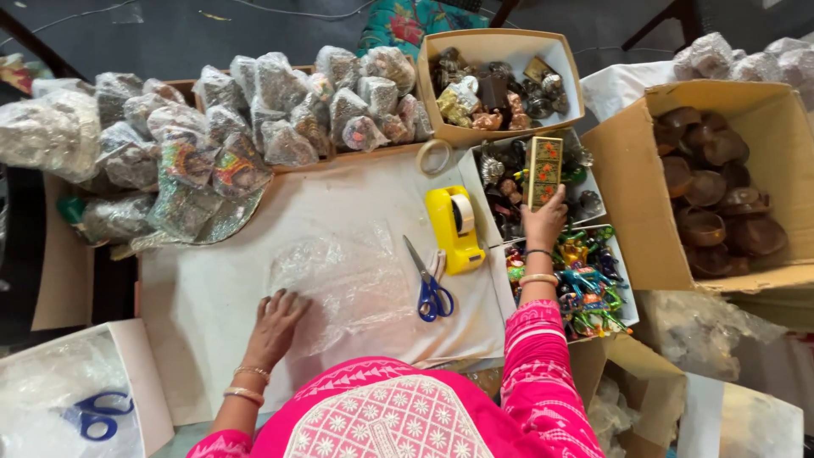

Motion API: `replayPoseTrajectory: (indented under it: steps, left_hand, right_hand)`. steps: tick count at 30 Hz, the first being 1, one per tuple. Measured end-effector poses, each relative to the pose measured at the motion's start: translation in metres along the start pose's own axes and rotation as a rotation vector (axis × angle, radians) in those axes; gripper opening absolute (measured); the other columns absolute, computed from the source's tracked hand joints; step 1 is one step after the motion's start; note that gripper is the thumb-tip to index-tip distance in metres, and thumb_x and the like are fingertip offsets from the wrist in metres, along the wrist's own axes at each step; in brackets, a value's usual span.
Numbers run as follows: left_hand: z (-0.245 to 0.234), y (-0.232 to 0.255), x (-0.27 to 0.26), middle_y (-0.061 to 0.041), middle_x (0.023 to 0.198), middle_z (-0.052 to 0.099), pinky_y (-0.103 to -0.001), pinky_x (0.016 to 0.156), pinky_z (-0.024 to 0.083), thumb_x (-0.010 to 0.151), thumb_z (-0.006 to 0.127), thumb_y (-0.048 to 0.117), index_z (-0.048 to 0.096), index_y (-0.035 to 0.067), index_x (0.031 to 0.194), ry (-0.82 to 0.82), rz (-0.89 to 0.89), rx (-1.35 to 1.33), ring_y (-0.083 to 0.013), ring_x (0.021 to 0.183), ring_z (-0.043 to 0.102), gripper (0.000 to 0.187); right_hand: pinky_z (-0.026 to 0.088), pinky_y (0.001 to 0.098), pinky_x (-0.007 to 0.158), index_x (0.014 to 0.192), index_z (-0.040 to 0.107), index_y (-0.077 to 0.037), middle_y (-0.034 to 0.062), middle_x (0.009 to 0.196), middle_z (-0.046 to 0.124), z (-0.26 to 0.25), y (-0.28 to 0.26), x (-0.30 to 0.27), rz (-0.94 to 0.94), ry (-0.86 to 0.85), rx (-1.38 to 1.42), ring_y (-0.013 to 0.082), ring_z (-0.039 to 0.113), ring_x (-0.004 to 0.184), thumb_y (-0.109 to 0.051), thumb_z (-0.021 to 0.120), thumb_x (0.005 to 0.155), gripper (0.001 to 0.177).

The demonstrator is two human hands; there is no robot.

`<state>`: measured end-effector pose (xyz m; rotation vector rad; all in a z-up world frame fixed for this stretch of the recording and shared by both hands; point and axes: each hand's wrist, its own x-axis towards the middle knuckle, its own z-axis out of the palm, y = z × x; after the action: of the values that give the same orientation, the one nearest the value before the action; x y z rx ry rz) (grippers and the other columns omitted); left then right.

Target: The person cuts a sheet of bubble wrap using scissors and then wraps a small rectangular decorative box with it. They fold the bubble wrap around the box and secure the package with tape from a dispenser.

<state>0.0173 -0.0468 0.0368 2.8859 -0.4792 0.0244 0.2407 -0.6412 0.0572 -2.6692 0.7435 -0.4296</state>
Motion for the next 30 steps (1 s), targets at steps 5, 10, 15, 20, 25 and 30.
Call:
replayPoseTrajectory:
  steps: [5, 10, 15, 20, 25, 30]
  left_hand:
    - [0.006, 0.0, -0.004, -0.006, 0.139, 0.057, -0.051, 0.116, 0.03, 0.081, 0.053, 0.001, 0.063, 0.023, 0.125, -0.093, -0.057, -0.011, -0.0293, 0.14, 0.042, 0.049]
    - [0.008, -0.013, -0.001, -0.006, 0.143, 0.055, -0.047, 0.118, 0.029, 0.086, 0.058, 0.004, 0.059, 0.018, 0.132, -0.077, -0.042, -0.064, -0.0304, 0.143, 0.042, 0.048]
    - [-0.01, -0.01, 0.005, -0.012, 0.131, 0.058, -0.053, 0.108, 0.033, 0.077, 0.074, 0.013, 0.057, 0.009, 0.126, 0.058, -0.205, -0.24, -0.0377, 0.129, 0.045, 0.052]
    - [0.005, -0.019, 0.001, -0.012, 0.122, 0.063, -0.05, 0.106, 0.039, 0.082, 0.066, 0.001, 0.057, 0.006, 0.126, 0.254, -0.353, -0.353, -0.0357, 0.123, 0.051, 0.045]
    - [0.007, -0.021, -0.009, -0.017, 0.119, 0.064, -0.045, 0.103, 0.046, 0.088, 0.058, -0.005, 0.055, 0.003, 0.129, 0.301, -0.387, -0.446, -0.0357, 0.114, 0.058, 0.042]
    - [-0.002, -0.015, -0.014, -0.018, 0.118, 0.065, -0.046, 0.101, 0.046, 0.087, 0.058, -0.005, 0.057, 0.004, 0.13, 0.257, -0.334, -0.45, -0.0363, 0.112, 0.06, 0.044]
  right_hand:
    - [0.045, 0.0512, 0.106, 0.15, 0.038, -0.004, 0.0278, 0.136, 0.057, 0.011, 0.022, -0.005, -0.138, 0.184, 0.222, 0.0467, 0.057, 0.123, -0.023, 0.094, 0.079, 0.093]
    - [0.043, 0.0463, 0.116, 0.151, 0.041, 0.0, 0.0236, 0.146, 0.055, -0.055, -0.052, -0.058, -0.221, 0.221, 0.537, 0.0396, 0.056, 0.134, -0.017, 0.09, 0.087, 0.082]
    - [0.053, 0.0389, 0.102, 0.14, 0.054, -0.006, 0.0158, 0.128, 0.059, -0.033, -0.1, -0.141, -0.577, -0.427, 0.464, 0.0303, 0.062, 0.115, -0.017, 0.088, 0.073, 0.077]
    - [0.051, 0.043, 0.1, 0.138, 0.052, -0.005, 0.0164, 0.126, 0.062, -0.017, -0.187, -0.218, -1.024, -0.615, 0.506, 0.0372, 0.059, 0.112, -0.011, 0.087, 0.059, 0.087]
    - [0.05, 0.0425, 0.102, 0.143, 0.05, -0.01, 0.0134, 0.126, 0.064, 0.015, -0.208, -0.244, -1.144, -0.8, 0.41, 0.0364, 0.059, 0.115, -0.01, 0.084, 0.059, 0.091]
    - [0.044, 0.0442, 0.106, 0.146, 0.047, -0.014, 0.012, 0.132, 0.06, 0.027, -0.21, -0.243, -1.117, -0.859, 0.248, 0.0352, 0.054, 0.122, -0.01, 0.082, 0.061, 0.091]
